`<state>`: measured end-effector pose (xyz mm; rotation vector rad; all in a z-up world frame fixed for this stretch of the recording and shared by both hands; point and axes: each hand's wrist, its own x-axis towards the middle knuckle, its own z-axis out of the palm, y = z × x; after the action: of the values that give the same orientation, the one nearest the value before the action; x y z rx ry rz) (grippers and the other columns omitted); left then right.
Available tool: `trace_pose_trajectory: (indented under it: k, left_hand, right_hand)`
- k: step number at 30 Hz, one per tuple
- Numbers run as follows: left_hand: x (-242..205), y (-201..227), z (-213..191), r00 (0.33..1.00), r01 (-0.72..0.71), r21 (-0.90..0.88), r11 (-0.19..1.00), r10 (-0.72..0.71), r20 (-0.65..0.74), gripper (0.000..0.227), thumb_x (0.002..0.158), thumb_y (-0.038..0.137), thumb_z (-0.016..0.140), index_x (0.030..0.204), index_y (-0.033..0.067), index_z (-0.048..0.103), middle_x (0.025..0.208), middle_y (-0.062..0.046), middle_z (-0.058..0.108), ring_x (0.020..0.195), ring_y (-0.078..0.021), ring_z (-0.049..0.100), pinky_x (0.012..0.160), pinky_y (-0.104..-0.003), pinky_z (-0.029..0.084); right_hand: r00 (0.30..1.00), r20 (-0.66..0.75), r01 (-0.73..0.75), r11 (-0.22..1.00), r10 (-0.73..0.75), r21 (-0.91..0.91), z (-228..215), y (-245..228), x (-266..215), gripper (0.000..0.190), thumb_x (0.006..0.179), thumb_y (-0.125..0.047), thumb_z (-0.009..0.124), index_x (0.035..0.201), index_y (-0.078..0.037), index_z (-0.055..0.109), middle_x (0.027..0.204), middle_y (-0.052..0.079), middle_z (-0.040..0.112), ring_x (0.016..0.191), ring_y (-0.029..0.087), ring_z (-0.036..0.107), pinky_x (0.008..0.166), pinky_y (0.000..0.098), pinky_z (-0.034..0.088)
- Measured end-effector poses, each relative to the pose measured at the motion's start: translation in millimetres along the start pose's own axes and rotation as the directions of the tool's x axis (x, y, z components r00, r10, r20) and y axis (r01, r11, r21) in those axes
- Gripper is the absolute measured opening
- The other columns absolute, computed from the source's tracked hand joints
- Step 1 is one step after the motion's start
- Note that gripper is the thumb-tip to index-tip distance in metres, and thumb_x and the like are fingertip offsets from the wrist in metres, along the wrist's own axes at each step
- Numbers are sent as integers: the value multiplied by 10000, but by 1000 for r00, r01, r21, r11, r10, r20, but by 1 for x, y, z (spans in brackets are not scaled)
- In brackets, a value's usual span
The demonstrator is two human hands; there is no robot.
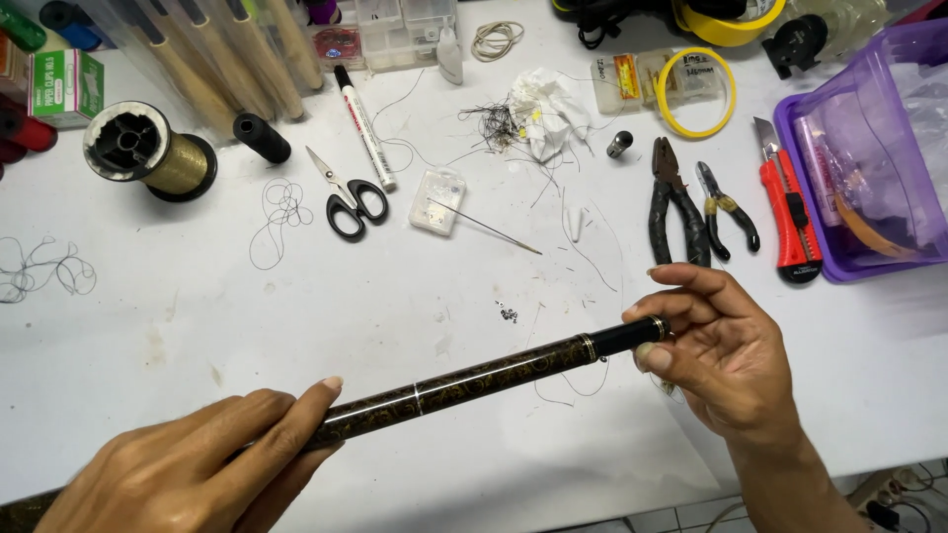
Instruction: The person works on a black fishing rod, using a thin metal tool to adjust the tip and then using tweezers to insert small metal components into the rod's opening. The person handles the rod and tools on a white workbench cluttered with various items.
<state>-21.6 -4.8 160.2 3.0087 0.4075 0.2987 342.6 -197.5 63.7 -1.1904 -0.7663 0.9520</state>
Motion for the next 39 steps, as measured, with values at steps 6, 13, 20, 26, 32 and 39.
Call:
trace_pose_trajectory:
  k: [6, 13, 20, 26, 32, 39]
  left_hand:
    - [-3, -2, 3, 1000, -6, -35, 999, 6, 4, 455, 895, 340, 711, 1289, 115, 675, 906, 13, 683, 551, -132, 654, 450, -326, 549]
    - [-2, -3, 7, 1000, 9, -34, 999, -8, 11, 455, 894, 355, 713, 1284, 124, 679, 869, 28, 675, 504, -134, 623, 423, -332, 534]
    - [2, -4, 15, 972, 125, -6, 992, -121, 201, 472, 906, 383, 661, 1335, 189, 632, 892, 51, 677, 460, -202, 635, 287, -429, 549]
    - [11, 1, 27, 978, 147, -41, 988, -139, 158, 419, 922, 346, 663, 1293, 155, 628, 894, 25, 669, 486, -213, 639, 272, -441, 528]
    - [10, -2, 39, 980, 160, -99, 982, -146, 136, 362, 928, 336, 679, 1237, 149, 657, 802, 27, 624, 464, -229, 573, 304, -454, 521]
    - [-4, -12, 46, 967, 227, -264, 937, -184, 177, 381, 897, 332, 716, 1243, 175, 693, 840, 34, 683, 470, -205, 598, 398, -402, 550]
  right_hand:
    - [998, 8, 66, 998, -65, -17, -7, 7, -3, 619, 794, 67, 756, 1366, 53, 521, 1145, 124, 694, 1126, 223, 721, 672, 199, 602]
    - [997, 50, 61, 995, -65, 81, -3, 9, -2, 456, 858, 67, 720, 1289, 78, 570, 1115, 225, 705, 1131, 267, 703, 762, 278, 679]
    - [985, -74, -140, 971, 157, 196, 5, 25, 3, 534, 917, -73, 668, 1417, 27, 509, 1027, 132, 691, 861, 181, 630, 728, 308, 533]
    - [876, -390, -107, 902, 285, 418, 21, 28, 1, 485, 930, -133, 633, 1396, -81, 508, 1046, 74, 633, 846, 127, 576, 686, 238, 483]
    - [869, -378, -128, 883, 320, 453, 37, 41, -7, 519, 928, -104, 653, 1417, -57, 486, 1046, 84, 622, 840, 154, 592, 660, 258, 474]
    - [943, -236, -97, 870, 236, 484, 27, 52, -19, 358, 1071, -300, 559, 1245, 0, 647, 1073, 159, 712, 906, 261, 686, 728, 332, 542]
